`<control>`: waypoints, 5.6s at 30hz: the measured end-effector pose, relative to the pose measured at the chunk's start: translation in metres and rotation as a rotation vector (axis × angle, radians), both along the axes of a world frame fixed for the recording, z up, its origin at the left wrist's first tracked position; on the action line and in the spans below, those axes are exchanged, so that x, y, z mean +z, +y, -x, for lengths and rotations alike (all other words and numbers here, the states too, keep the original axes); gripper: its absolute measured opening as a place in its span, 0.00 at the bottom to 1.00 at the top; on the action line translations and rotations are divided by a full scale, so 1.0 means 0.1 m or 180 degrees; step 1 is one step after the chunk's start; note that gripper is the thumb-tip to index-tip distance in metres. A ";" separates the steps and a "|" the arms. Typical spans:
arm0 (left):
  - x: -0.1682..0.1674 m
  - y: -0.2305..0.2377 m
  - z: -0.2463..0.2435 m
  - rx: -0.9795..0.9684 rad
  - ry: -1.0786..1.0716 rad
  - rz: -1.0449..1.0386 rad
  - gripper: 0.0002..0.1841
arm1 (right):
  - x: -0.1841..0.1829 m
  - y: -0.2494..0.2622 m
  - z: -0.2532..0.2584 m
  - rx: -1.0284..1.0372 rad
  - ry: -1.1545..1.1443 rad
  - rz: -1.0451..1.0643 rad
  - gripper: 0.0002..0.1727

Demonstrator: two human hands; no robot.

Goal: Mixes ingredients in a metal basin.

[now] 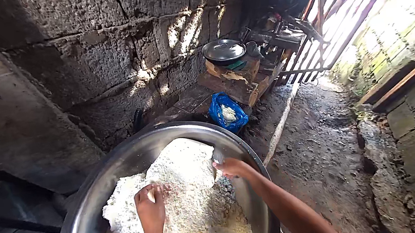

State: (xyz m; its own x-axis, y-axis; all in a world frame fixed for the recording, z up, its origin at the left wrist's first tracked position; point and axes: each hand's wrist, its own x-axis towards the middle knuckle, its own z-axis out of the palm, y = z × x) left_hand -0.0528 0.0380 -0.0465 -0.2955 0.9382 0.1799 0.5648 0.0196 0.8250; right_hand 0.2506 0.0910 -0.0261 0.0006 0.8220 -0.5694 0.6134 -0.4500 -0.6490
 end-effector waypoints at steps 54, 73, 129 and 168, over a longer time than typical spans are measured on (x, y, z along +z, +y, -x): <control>0.03 0.04 0.11 0.0141 0.0883 0.1770 0.34 | -0.40 -0.31 1.67 0.1129 -0.0794 -0.2421 0.24; 0.23 0.09 0.49 0.0275 -0.1323 0.0703 0.18 | -0.01 1.25 2.27 0.3205 -0.1204 -0.1813 0.30; -0.08 1.12 0.26 -0.0891 0.0416 0.1617 0.43 | 0.50 0.29 0.03 -0.1995 0.2487 -0.2052 0.16; 0.12 0.00 -0.71 -0.0998 -0.0635 0.0983 0.53 | -0.05 0.46 0.54 0.0672 -0.0879 -0.3507 0.34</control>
State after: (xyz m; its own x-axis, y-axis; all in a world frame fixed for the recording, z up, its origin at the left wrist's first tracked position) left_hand 0.0183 0.0381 -0.0344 0.0098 0.9882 -0.1527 0.4140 0.1350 0.9002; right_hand 0.1966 0.1373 -0.0307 -0.1832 0.8715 0.4549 0.7912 0.4053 -0.4579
